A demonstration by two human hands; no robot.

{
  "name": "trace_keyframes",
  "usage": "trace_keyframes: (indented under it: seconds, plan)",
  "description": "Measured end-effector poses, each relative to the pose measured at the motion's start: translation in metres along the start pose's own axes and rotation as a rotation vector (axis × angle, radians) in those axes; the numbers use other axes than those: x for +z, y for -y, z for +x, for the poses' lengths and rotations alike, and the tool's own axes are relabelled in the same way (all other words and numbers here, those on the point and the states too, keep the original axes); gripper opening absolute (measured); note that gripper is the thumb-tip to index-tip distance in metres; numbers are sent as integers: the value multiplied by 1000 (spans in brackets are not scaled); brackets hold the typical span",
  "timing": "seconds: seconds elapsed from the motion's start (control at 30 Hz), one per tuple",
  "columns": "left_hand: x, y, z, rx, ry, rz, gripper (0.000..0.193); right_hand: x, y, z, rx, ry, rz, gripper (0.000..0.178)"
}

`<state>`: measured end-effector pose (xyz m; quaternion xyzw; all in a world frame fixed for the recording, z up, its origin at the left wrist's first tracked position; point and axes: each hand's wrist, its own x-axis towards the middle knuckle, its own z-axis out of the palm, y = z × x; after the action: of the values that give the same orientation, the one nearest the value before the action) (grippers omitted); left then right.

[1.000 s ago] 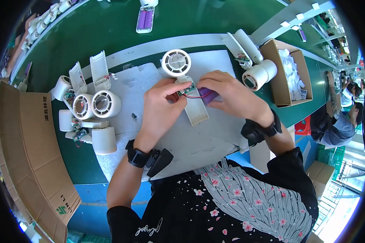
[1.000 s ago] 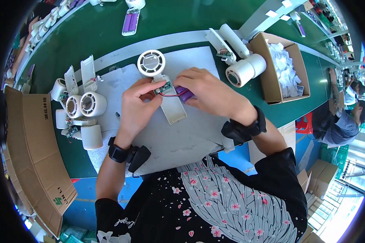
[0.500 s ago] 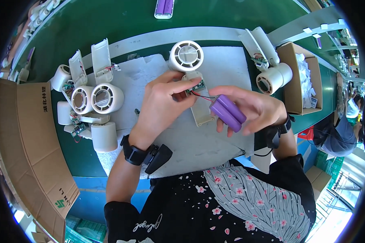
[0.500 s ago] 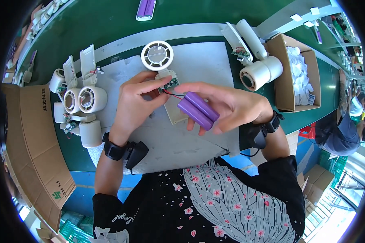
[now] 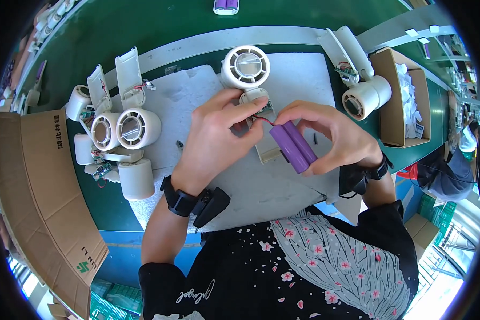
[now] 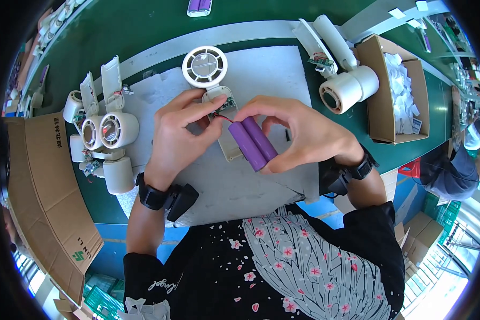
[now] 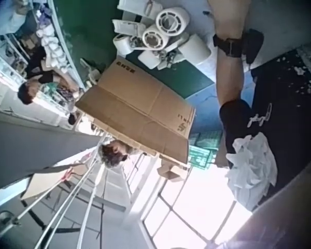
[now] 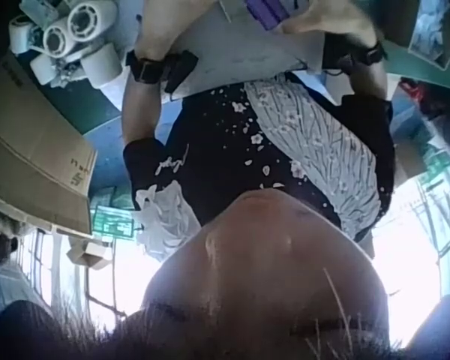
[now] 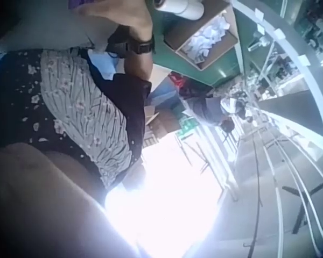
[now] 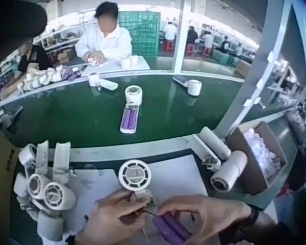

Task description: The person connects a battery pack to a circuit board, fits it into a plastic housing, and tests the fan before disconnecting the battery and repeating the process with others from a box.

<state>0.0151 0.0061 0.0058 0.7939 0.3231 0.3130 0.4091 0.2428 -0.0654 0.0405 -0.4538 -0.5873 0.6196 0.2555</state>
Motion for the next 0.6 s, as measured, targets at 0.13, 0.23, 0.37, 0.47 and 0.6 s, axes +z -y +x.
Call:
trace_keyframes:
  seconds: [0.13,0.23,0.37,0.47,0.6]
  plan:
    - [-4,0,1,35,21,-31,32,12,1,2,-72,-68,-189,80]
    - [-6,1,2,66,74,10,35,23,-2,4,-82,-145,-237,78]
    - [-9,-1,2,54,96,21,34,33,-6,10,-186,-218,-382,78]
    - [-10,0,2,52,102,29,34,41,-7,12,-291,-304,-542,70]
    - [-12,-1,2,50,114,42,34,46,0,5,-277,-341,-551,61]
